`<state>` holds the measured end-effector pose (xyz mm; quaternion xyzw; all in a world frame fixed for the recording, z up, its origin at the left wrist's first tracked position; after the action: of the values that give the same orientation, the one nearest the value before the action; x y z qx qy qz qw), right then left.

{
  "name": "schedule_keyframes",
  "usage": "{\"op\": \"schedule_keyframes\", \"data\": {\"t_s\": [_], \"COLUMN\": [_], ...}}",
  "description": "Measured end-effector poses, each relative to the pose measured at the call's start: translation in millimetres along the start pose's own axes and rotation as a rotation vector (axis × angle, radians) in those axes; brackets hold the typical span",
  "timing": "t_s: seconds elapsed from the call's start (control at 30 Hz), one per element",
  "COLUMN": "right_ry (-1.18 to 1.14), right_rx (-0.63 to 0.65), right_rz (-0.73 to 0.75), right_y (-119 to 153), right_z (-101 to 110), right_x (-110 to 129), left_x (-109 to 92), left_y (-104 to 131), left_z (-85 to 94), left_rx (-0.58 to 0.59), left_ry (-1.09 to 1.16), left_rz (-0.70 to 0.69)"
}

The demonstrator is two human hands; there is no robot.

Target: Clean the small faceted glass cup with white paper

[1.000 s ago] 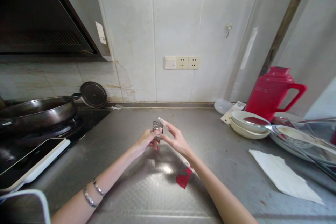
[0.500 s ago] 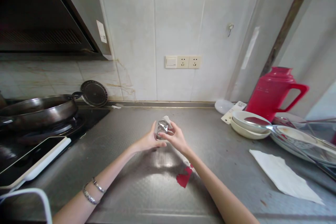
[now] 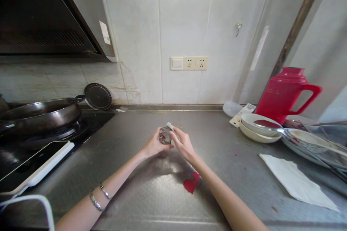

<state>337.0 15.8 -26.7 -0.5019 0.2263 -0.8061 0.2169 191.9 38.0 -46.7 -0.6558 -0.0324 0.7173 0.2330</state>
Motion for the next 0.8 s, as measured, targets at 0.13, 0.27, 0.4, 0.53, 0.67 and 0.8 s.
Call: {"op": "schedule_keyframes", "data": {"t_s": [0.13,0.27,0.4,0.53,0.67,0.8], "right_ry": [0.05,0.098,0.129,0.14,0.16,0.176], "right_rx": [-0.126,-0.144,-0.087,-0.192,-0.2,-0.106], "right_rz": [0.051,0.229,0.42,0.298,0.299,0.455], "right_y": [0,4,8,5,5,10], "right_z": [5,5,3,8,9,3], "right_x": [0,13,22,11,11,25], "left_x": [-6,-7,-4,-6,-7,-5], "left_y": [2,2,3,5,5,4], "left_z": [-3.8,-4.2,-6.0,-8.6,-5.3,-5.5], "left_rx": [0.019,0.013,0.014,0.033,-0.021,-0.017], "left_ry": [-0.168,-0.212,-0.241,-0.265,-0.282,-0.292], "left_rz": [-0.039,-0.075,-0.079,-0.107,-0.093,-0.082]}}
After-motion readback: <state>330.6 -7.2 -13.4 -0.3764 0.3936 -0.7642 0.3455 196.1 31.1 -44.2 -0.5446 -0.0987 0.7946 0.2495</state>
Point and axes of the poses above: each hand's wrist, its own y-axis away from the middle knuckle, its own z-axis out of the back of the hand, x = y × z, the point moved 4 cm from there along -y, towards the middle knuckle, and after that the axes turned 3 degrees about -z, right-handed, at the moved point
